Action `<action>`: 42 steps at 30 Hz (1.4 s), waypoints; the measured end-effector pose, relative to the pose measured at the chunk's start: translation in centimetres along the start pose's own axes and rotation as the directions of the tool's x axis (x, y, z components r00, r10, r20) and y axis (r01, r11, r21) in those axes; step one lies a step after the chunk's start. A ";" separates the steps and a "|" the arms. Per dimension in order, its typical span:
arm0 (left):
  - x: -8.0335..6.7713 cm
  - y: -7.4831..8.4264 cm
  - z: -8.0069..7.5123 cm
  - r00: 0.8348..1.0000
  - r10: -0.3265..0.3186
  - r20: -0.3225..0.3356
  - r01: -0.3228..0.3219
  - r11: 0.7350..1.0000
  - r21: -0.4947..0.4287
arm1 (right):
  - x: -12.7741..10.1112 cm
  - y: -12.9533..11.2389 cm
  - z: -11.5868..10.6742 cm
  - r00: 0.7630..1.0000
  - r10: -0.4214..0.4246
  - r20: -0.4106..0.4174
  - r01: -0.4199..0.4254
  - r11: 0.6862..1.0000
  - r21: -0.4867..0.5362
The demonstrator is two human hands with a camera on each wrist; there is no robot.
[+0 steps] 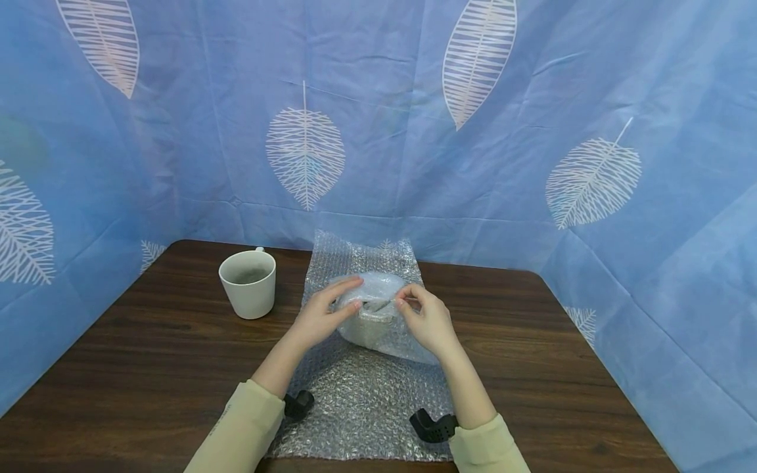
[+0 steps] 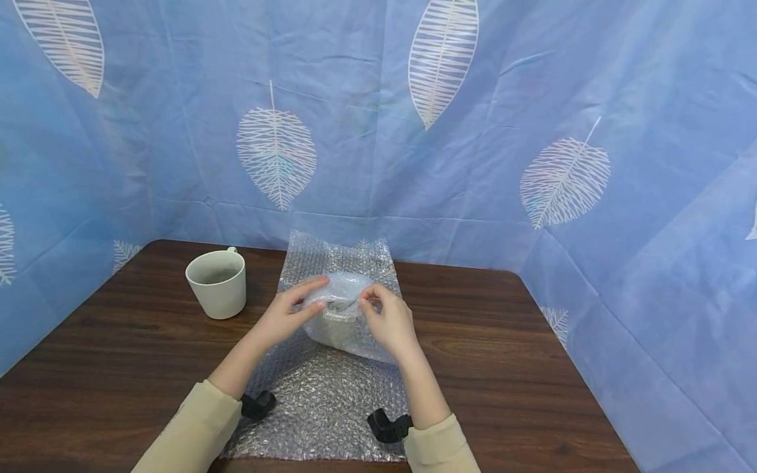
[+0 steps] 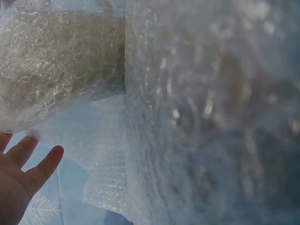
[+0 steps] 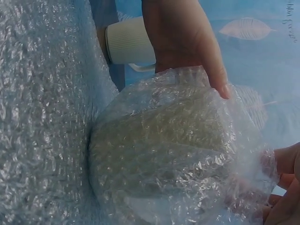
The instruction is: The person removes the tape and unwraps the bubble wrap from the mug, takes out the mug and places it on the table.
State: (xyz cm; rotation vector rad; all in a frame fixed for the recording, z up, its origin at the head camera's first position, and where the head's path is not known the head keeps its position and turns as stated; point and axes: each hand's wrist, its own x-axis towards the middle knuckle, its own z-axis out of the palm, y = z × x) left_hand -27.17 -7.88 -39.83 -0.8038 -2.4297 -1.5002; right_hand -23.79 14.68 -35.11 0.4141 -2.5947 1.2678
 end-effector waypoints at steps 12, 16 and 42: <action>0.0 0.2 0.2 1.000 0.023 0.007 -0.023 1.000 0.001 | -0.1 -0.4 -0.3 0.994 0.076 0.074 -0.090 0.974 0.209; 0.0 0.2 0.3 1.000 0.024 0.017 -0.024 1.000 -0.010 | -0.1 -0.6 -0.6 0.988 0.098 0.115 -0.124 0.961 0.245; -0.2 -0.2 -0.5 0.997 -0.042 -0.063 0.035 0.994 -0.106 | -0.1 0.2 -0.6 0.994 0.057 0.095 -0.081 0.958 0.276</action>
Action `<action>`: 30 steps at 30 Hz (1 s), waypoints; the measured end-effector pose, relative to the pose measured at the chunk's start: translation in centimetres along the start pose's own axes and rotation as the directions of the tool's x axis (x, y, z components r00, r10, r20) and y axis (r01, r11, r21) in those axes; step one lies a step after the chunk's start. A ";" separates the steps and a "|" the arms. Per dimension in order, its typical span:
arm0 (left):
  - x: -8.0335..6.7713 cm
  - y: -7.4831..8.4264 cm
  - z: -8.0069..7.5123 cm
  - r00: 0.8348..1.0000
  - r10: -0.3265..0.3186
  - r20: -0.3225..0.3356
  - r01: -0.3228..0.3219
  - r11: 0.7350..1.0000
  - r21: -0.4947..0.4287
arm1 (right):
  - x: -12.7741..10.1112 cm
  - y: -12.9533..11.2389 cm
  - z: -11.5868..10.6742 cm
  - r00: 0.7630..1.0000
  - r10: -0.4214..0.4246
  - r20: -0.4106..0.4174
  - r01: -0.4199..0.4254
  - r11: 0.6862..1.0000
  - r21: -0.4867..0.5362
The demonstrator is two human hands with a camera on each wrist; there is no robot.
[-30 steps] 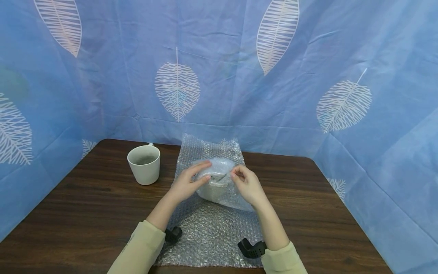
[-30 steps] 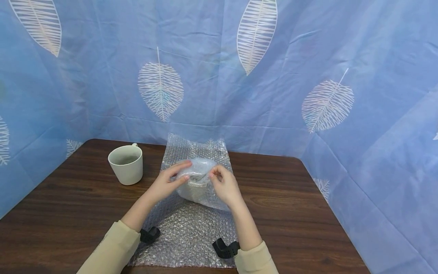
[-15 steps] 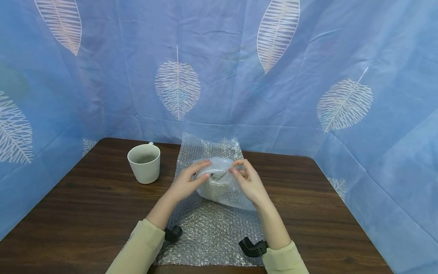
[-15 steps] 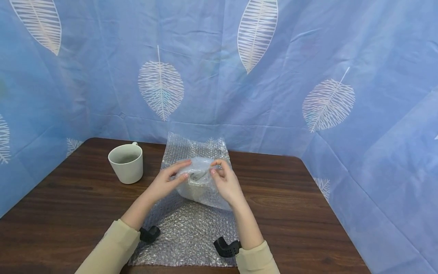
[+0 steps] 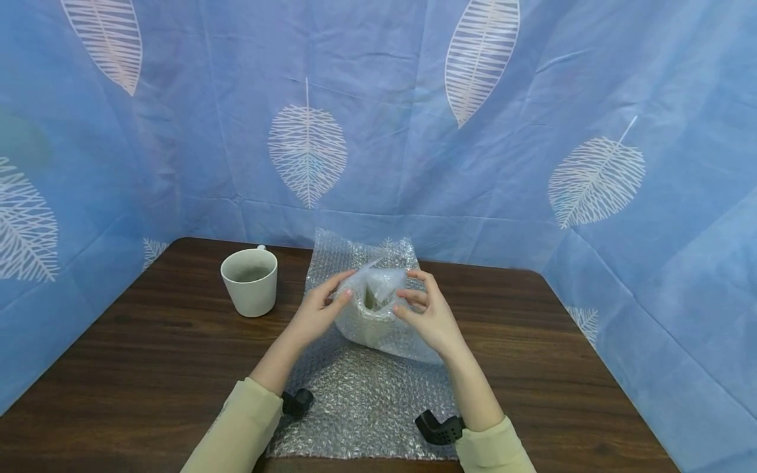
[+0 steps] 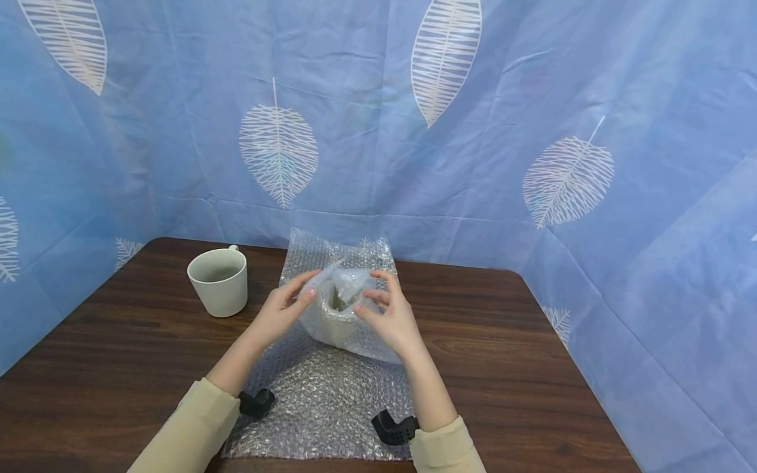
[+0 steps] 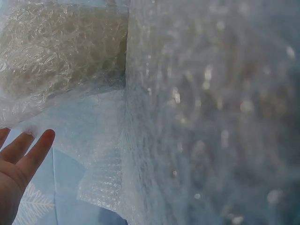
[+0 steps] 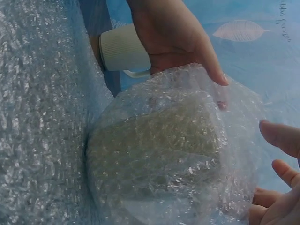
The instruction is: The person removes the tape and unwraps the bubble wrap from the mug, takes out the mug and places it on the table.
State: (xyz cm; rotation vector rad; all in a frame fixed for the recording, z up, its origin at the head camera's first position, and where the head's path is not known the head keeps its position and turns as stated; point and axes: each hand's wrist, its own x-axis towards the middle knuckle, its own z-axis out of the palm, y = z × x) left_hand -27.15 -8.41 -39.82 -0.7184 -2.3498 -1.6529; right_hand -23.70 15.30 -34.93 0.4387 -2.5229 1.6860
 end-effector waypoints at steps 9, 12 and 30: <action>0.0 -0.3 -0.3 0.997 0.048 -0.062 -0.049 0.999 -0.012 | -0.2 0.4 0.2 0.998 -0.062 -0.023 0.058 0.988 -0.143; 0.0 -0.4 -0.5 0.996 0.050 -0.077 -0.050 0.999 -0.003 | -0.3 0.5 0.0 0.995 -0.094 -0.023 0.089 0.981 -0.172; -0.1 -0.6 -1.6 0.981 -0.022 -0.194 0.040 0.996 0.085 | -0.4 1.0 -0.4 0.981 -0.188 0.042 0.193 0.946 -0.259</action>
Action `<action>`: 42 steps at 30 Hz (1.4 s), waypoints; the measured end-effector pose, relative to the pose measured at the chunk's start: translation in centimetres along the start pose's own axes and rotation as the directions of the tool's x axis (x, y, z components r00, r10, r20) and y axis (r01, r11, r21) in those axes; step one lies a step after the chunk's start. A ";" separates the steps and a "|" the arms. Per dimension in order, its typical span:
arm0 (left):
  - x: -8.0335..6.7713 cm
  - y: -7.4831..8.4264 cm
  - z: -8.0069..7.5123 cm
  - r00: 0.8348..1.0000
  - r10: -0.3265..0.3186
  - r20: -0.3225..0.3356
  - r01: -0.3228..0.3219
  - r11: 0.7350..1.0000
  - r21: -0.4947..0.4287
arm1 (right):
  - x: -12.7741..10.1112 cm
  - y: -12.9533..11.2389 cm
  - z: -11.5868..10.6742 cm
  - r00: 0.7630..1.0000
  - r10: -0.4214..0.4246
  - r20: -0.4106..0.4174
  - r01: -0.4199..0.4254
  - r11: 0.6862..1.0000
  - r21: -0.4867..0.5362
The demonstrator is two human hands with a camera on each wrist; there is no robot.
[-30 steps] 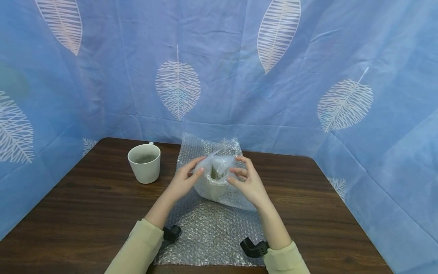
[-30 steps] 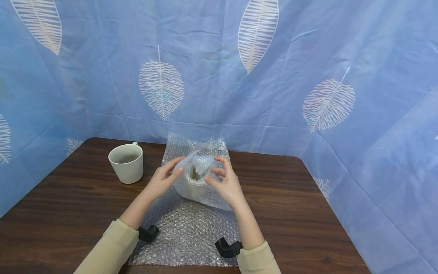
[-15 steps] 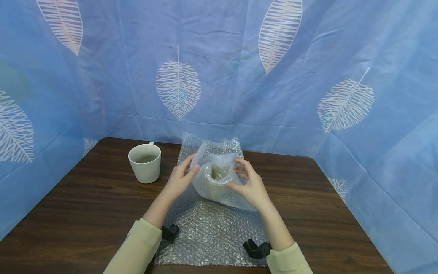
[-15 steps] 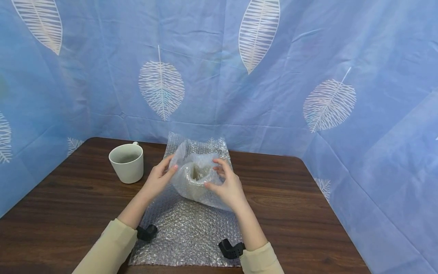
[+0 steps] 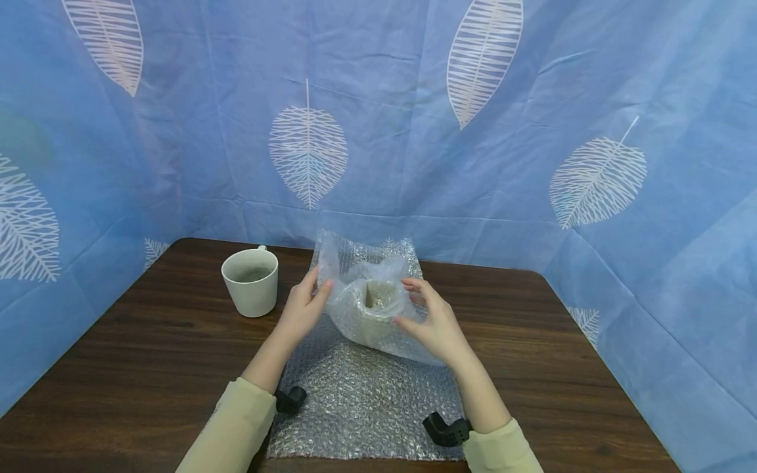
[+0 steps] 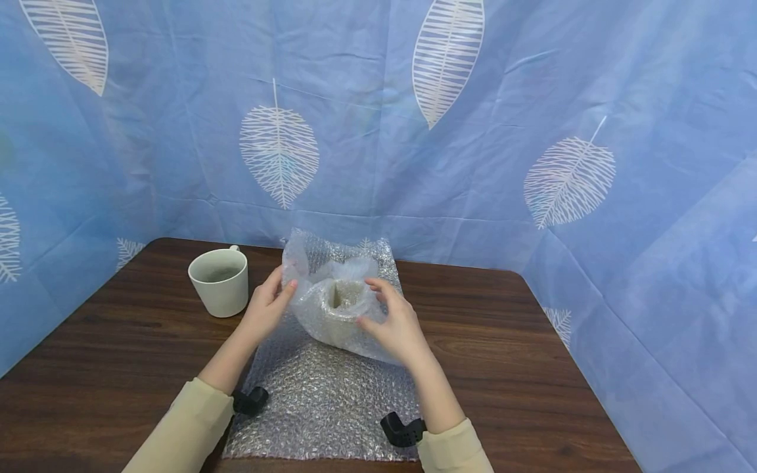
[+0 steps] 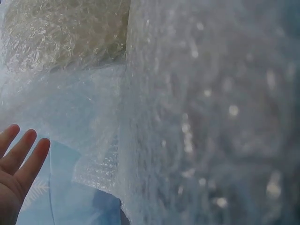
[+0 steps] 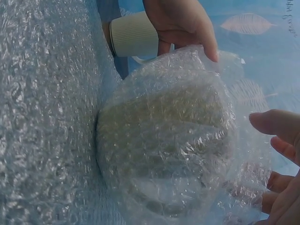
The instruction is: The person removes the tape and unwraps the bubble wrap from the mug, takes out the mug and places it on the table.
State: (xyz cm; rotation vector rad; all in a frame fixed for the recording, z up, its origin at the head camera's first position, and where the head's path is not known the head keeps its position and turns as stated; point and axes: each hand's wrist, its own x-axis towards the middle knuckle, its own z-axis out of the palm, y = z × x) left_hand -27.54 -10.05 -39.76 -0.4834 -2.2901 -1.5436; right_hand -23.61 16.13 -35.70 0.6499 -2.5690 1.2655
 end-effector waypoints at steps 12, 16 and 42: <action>0.0 0.1 -0.6 0.998 -0.002 -0.057 0.003 1.000 0.015 | -0.2 0.5 -0.8 0.999 -0.033 -0.005 0.033 0.998 0.046; 0.0 0.1 -0.7 0.997 -0.033 -0.068 0.033 0.999 0.007 | -0.3 0.9 -1.1 1.000 -0.017 -0.025 0.018 0.999 0.042; 0.3 -0.3 -1.5 0.956 0.214 -0.199 -0.125 0.916 0.381 | -0.4 4.7 -3.4 0.923 0.078 -0.376 -0.076 0.997 0.020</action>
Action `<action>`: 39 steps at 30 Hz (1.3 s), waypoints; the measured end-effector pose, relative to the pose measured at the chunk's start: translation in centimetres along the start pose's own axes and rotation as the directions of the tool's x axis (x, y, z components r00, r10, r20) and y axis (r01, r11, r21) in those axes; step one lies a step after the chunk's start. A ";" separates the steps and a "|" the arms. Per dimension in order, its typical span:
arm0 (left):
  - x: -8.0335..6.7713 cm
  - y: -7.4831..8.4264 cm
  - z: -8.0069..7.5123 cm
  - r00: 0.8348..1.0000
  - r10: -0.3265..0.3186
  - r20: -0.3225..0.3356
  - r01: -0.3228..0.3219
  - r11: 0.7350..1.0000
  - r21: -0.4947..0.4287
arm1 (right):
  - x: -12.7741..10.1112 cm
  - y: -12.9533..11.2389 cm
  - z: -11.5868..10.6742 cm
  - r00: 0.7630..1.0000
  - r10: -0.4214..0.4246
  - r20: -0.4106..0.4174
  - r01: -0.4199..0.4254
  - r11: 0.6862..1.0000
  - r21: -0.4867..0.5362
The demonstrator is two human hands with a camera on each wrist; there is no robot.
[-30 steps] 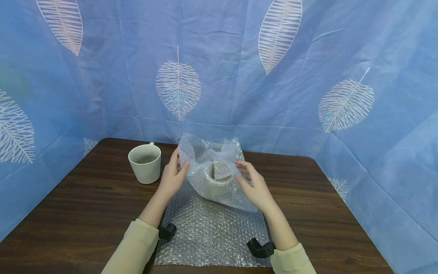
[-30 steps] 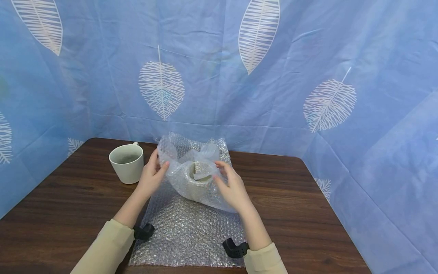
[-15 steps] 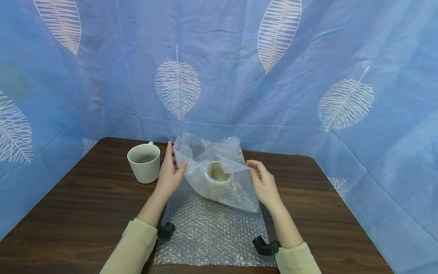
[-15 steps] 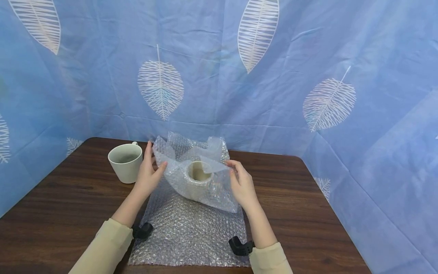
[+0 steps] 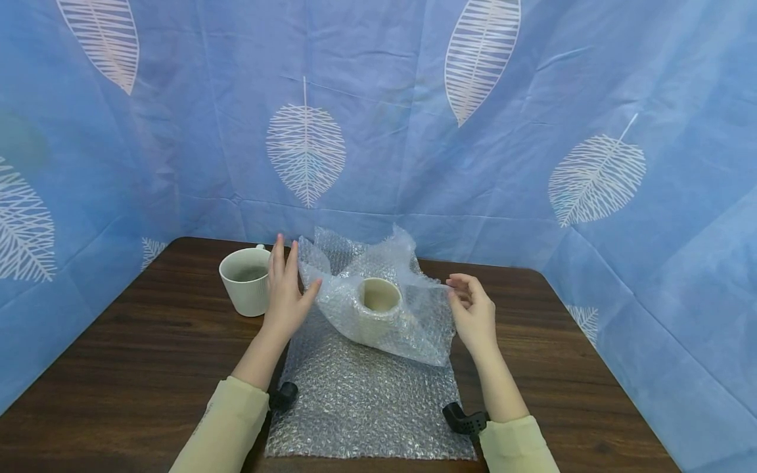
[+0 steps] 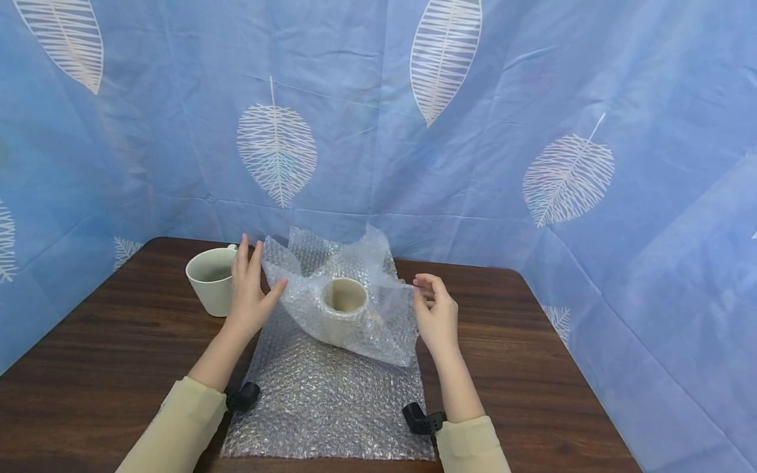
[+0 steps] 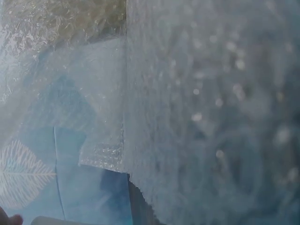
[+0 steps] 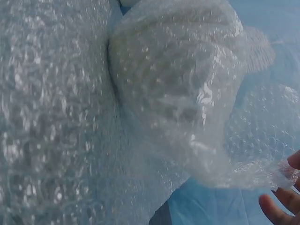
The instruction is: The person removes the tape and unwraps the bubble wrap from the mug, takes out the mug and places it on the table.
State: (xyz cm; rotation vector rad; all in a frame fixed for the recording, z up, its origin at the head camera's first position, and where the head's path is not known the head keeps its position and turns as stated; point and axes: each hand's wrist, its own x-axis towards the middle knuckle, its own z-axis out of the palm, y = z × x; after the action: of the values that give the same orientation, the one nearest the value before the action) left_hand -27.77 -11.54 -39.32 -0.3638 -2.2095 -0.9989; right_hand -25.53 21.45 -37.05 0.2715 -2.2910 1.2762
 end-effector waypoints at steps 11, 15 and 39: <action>0.3 0.1 -0.2 0.980 0.188 0.057 -0.197 0.943 0.270 | 0.2 1.5 -0.4 0.987 -0.022 -0.158 0.009 0.997 -0.082; 0.3 0.3 -0.3 0.970 0.219 0.106 -0.241 0.923 0.299 | 0.1 1.9 -0.5 0.977 -0.090 -0.195 0.066 0.990 -0.127; 0.3 1.0 -0.7 0.911 0.280 0.302 -0.362 0.894 0.262 | -0.5 2.8 -0.9 0.981 -0.085 -0.174 -0.018 0.852 -0.522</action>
State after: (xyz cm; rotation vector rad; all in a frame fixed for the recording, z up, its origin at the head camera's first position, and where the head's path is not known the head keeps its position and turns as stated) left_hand -27.21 -11.40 -38.24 -0.7206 -2.3837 -0.4277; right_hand -25.94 23.71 -38.99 -0.0060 -2.3442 0.5839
